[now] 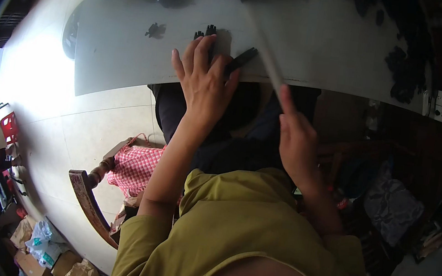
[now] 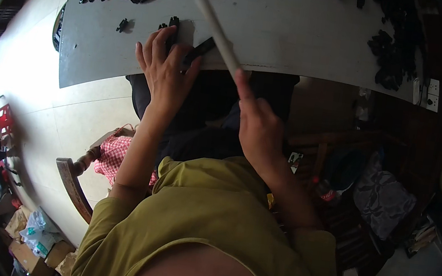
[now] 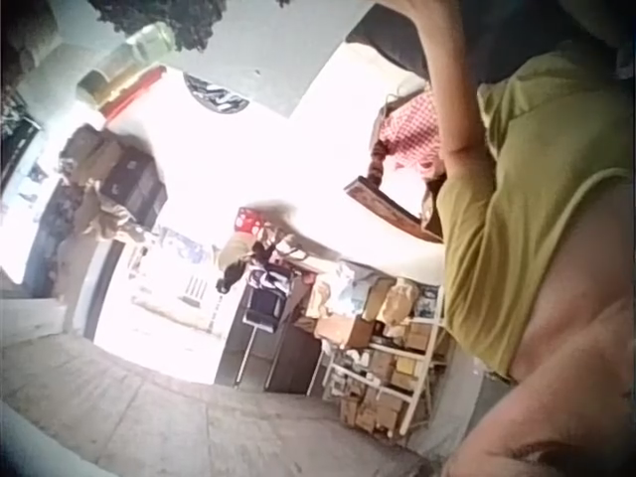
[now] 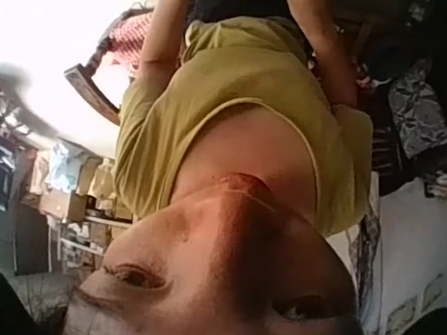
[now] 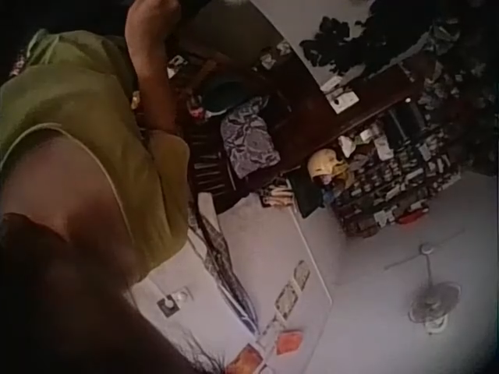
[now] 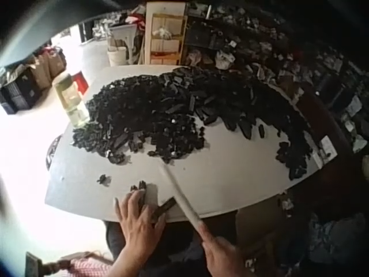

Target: Assembling small black plastic clips onto a mounting rail on a table.

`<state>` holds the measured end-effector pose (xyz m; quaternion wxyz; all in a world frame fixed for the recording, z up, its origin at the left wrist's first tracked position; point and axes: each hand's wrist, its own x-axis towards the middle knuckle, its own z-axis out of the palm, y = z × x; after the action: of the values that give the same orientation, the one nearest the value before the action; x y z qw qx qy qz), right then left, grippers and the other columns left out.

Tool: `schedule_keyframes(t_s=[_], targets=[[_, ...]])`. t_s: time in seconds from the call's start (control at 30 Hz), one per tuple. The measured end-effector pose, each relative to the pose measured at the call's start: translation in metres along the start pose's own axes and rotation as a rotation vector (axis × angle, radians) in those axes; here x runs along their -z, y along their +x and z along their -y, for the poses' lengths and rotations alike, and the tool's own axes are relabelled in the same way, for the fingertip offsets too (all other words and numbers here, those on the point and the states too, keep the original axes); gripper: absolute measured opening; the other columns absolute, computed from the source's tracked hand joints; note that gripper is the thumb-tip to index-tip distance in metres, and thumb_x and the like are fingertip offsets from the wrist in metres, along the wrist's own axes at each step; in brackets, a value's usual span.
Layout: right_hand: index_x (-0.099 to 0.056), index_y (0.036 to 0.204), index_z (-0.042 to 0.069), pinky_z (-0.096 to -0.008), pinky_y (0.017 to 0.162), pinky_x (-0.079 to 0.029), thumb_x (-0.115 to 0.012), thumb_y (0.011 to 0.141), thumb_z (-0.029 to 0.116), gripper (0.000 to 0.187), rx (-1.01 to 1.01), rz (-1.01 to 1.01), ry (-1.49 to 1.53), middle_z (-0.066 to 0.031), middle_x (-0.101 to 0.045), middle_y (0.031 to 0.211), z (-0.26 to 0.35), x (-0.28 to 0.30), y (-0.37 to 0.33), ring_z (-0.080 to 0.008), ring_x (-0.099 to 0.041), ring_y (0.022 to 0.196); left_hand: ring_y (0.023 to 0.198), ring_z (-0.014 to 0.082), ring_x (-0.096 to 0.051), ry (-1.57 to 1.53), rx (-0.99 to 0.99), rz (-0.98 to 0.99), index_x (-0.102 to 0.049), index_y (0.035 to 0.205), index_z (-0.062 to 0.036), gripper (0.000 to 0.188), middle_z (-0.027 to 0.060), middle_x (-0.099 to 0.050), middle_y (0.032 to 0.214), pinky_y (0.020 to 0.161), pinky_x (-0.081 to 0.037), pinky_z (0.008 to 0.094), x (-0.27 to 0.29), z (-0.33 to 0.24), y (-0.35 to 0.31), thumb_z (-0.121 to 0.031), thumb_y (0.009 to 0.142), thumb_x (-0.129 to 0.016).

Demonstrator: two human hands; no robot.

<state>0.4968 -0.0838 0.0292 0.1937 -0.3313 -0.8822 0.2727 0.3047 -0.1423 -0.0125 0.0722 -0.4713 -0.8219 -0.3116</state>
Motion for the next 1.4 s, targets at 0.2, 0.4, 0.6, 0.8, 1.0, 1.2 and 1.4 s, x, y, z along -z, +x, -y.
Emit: schedule_keyframes(t_s=[0.2, 0.4, 0.6, 0.8, 1.0, 1.2, 1.4], targets=[[-0.038, 0.144, 0.024, -0.0386, 0.062, -0.05, -0.055, 0.091, 0.004, 0.06, -0.065, 0.061, 0.116, -0.0148, -0.059, 0.076, -0.014, -0.002, -0.003, -0.0305, -0.061, 0.067, 0.128, 0.0315, -0.039, -0.032, -0.049, 0.057, -0.064, 0.09, -0.0136, 0.024, 0.0091, -0.047, 0.131, 0.107, -0.018, 0.0625, 0.008, 0.003, -0.001, -0.025, 0.072, -0.074], [-0.041, 0.143, 0.02, -0.0346, 0.066, -0.05, -0.053, 0.092, 0.003, 0.055, -0.025, 0.021, 0.183, -0.0165, -0.061, 0.082, -0.014, 0.007, -0.001, -0.0268, -0.06, 0.067, 0.131, 0.0339, -0.034, 0.141, 0.056, -0.168, -0.064, 0.097, -0.0141, 0.031, 0.0119, -0.043, 0.136, 0.106, -0.021, 0.0623, 0.012, 0.018, 0.013, -0.027, 0.072, -0.076], [-0.043, 0.142, 0.019, -0.0345, 0.062, -0.049, -0.054, 0.092, 0.002, 0.055, -0.034, 0.038, 0.208, -0.0152, -0.056, 0.073, 0.004, 0.014, 0.006, -0.0246, -0.056, 0.062, 0.13, 0.0337, -0.036, 0.041, 0.011, -0.026, -0.065, 0.093, -0.0131, 0.025, 0.0109, -0.045, 0.133, 0.106, -0.021, 0.0623, 0.005, 0.01, 0.007, -0.021, 0.072, -0.073], [-0.041, 0.142, 0.027, -0.0426, 0.055, -0.049, -0.058, 0.088, 0.004, 0.062, -0.086, 0.176, -0.076, -0.0126, -0.054, 0.068, -0.001, -0.01, 0.003, -0.0309, -0.058, 0.059, 0.128, 0.0325, -0.038, -0.002, 0.014, -0.022, -0.064, 0.092, -0.0127, 0.023, 0.0094, -0.047, 0.13, 0.107, -0.021, 0.061, 0.003, 0.003, 0.004, -0.019, 0.072, -0.074], [-0.041, 0.143, 0.024, -0.0386, 0.06, -0.05, -0.056, 0.09, 0.002, 0.059, 0.015, 0.072, 0.103, -0.0142, -0.056, 0.07, -0.006, 0.0, 0.011, -0.0294, -0.059, 0.063, 0.127, 0.031, -0.041, -0.057, -0.022, -0.003, -0.065, 0.091, -0.0141, 0.023, 0.0082, -0.048, 0.129, 0.107, -0.02, 0.0603, 0.008, 0.006, 0.0, -0.022, 0.071, -0.075], [-0.041, 0.143, 0.021, -0.035, 0.063, -0.051, -0.055, 0.091, 0.001, 0.058, -0.01, 0.058, 0.15, -0.0153, -0.061, 0.078, -0.008, 0.009, 0.012, -0.0261, -0.061, 0.067, 0.113, 0.0318, -0.05, -0.063, 0.114, -0.227, -0.062, 0.11, -0.0124, 0.045, 0.0091, -0.057, 0.114, 0.098, -0.035, 0.0462, 0.017, 0.022, 0.004, -0.025, 0.07, -0.078], [-0.043, 0.142, 0.021, -0.0342, 0.057, -0.049, -0.055, 0.09, 0.0, 0.058, 0.066, 0.033, 0.188, -0.011, -0.053, 0.069, 0.011, 0.008, 0.015, -0.0215, -0.055, 0.058, 0.088, 0.0319, -0.055, -0.288, 0.024, 0.035, -0.056, 0.098, -0.0048, 0.027, 0.0119, -0.057, 0.09, 0.079, -0.042, 0.0405, 0.004, 0.028, 0.001, -0.005, 0.074, -0.068]])
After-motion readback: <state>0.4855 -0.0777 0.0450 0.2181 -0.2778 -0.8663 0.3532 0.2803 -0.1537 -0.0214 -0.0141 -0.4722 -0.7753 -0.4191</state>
